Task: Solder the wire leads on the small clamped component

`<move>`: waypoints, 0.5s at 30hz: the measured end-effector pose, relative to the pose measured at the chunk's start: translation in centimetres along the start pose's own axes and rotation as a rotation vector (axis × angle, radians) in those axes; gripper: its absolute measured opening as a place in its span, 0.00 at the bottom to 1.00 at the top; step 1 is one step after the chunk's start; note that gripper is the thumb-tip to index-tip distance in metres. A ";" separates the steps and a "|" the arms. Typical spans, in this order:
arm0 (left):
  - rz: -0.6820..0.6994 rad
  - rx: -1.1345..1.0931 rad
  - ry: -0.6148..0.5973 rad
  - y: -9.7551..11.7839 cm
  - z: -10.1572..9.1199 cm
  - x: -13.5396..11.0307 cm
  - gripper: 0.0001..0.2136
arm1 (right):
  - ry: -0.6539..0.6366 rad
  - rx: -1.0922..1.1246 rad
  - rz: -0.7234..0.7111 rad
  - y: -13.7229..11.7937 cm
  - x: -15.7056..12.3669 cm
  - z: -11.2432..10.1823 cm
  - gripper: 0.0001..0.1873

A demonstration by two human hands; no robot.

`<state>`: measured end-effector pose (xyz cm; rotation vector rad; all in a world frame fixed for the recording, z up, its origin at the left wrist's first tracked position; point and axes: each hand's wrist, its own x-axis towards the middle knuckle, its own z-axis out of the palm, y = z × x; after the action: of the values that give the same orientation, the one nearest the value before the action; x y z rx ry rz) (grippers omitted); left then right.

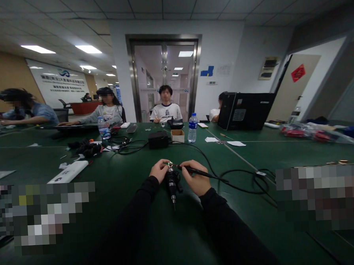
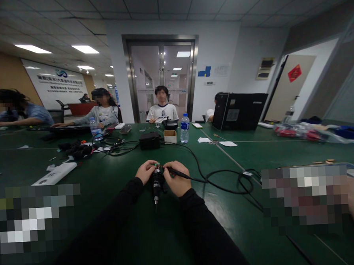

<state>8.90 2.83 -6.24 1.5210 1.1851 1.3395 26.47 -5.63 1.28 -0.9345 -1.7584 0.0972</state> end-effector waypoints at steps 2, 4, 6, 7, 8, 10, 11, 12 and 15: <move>-0.004 -0.002 0.001 0.1 0.0 -0.1 0.10 | -0.001 -0.003 -0.004 0.0 0.0 0.0 0.08; -0.004 0.000 0.005 0.2 0.0 -0.1 0.10 | -0.004 -0.002 -0.008 0.0 0.0 0.0 0.08; 0.004 0.006 0.005 0.1 0.0 -0.1 0.10 | -0.007 -0.001 -0.007 0.1 0.0 0.0 0.08; 0.009 0.008 0.004 0.1 0.0 -0.1 0.10 | -0.006 -0.002 -0.004 0.1 0.0 0.0 0.08; 0.013 0.009 0.002 0.1 0.0 -0.1 0.09 | -0.001 -0.003 -0.004 0.2 0.0 0.0 0.08; 0.013 0.006 0.000 0.2 0.0 -0.1 0.09 | 0.010 -0.002 -0.006 0.2 0.0 0.0 0.08; 0.008 0.003 0.000 0.3 0.0 -0.2 0.09 | 0.015 -0.001 -0.008 0.2 0.0 0.0 0.08; 0.002 0.000 0.000 0.5 0.0 -0.2 0.09 | 0.019 0.000 -0.009 0.3 0.0 0.0 0.08; -0.014 -0.012 0.006 1.0 0.0 -0.4 0.09 | 0.013 0.001 -0.011 0.3 0.0 0.0 0.08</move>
<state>9.08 2.15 -5.44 1.4987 1.1874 1.3401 26.60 -5.46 1.14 -0.9232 -1.7508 0.0849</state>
